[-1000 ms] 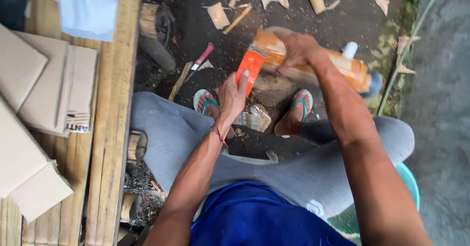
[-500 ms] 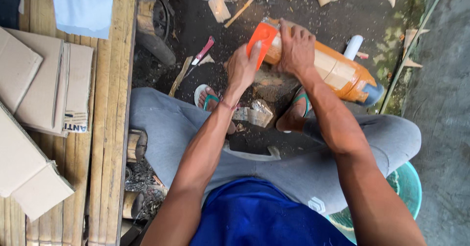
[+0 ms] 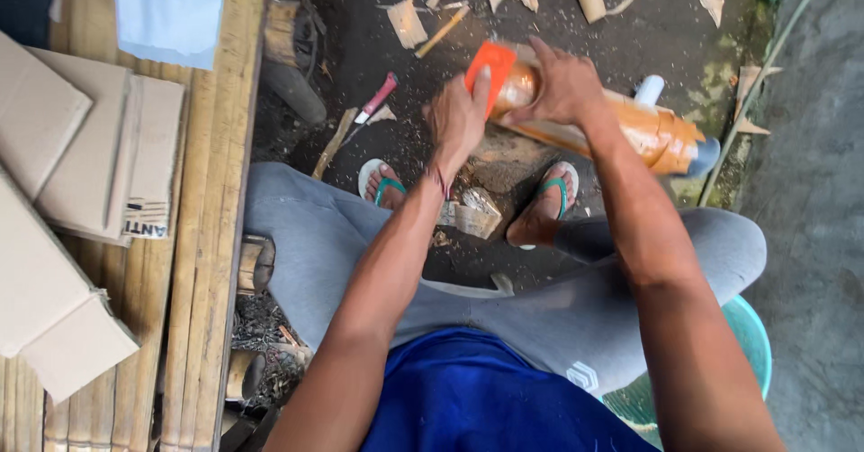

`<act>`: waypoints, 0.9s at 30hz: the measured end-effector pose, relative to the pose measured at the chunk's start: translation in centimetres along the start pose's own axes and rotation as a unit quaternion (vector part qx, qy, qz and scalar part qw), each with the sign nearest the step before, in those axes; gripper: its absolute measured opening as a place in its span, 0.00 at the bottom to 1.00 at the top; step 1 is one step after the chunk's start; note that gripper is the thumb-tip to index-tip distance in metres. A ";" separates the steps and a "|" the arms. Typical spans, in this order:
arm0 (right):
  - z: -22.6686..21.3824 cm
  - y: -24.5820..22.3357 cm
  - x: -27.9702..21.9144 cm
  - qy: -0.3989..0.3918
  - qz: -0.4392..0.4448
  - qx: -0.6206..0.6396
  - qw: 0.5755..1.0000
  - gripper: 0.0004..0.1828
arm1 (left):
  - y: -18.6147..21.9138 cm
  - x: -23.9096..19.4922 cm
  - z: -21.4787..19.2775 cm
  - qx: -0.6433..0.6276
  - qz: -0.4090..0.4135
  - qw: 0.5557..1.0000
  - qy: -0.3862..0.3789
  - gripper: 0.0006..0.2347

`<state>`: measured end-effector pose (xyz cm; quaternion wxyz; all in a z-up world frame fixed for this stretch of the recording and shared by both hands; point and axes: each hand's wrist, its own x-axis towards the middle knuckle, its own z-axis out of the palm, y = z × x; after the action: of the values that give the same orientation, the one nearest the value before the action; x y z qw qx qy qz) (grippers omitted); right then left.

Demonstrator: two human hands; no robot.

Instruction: The person cuts a piece of cardboard with a utility knife, folds it around a cylindrical wooden object, and secures it with orange packing tape. They trim excess tape and cardboard edges to complete the wrapping.

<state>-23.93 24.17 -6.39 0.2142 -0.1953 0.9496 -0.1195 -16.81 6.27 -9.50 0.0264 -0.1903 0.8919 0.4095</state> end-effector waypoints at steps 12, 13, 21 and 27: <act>3.1 -0.4 0.1 0.122 -0.027 -0.123 0.984 0.64 | -7.5 -10.3 -2.3 -0.084 0.009 0.996 -0.024 0.22; 3.5 -0.5 -0.4 0.120 -0.029 -0.121 0.985 0.64 | -8.5 -11.1 -1.8 -0.075 -0.007 0.996 -0.040 0.22; 3.4 -1.8 -0.7 0.135 -0.023 -0.133 0.982 0.63 | -5.1 -7.3 -1.3 0.171 -0.027 0.983 -0.060 0.19; -1.0 0.2 -1.6 0.237 -0.036 -0.011 0.971 0.67 | -1.3 -7.4 -1.3 0.175 0.209 0.960 0.059 0.16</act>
<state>-23.10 25.14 -4.97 -0.0232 -0.1977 0.9669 -0.1594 -9.33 6.91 -8.07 -0.0794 -0.0162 0.9694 0.2315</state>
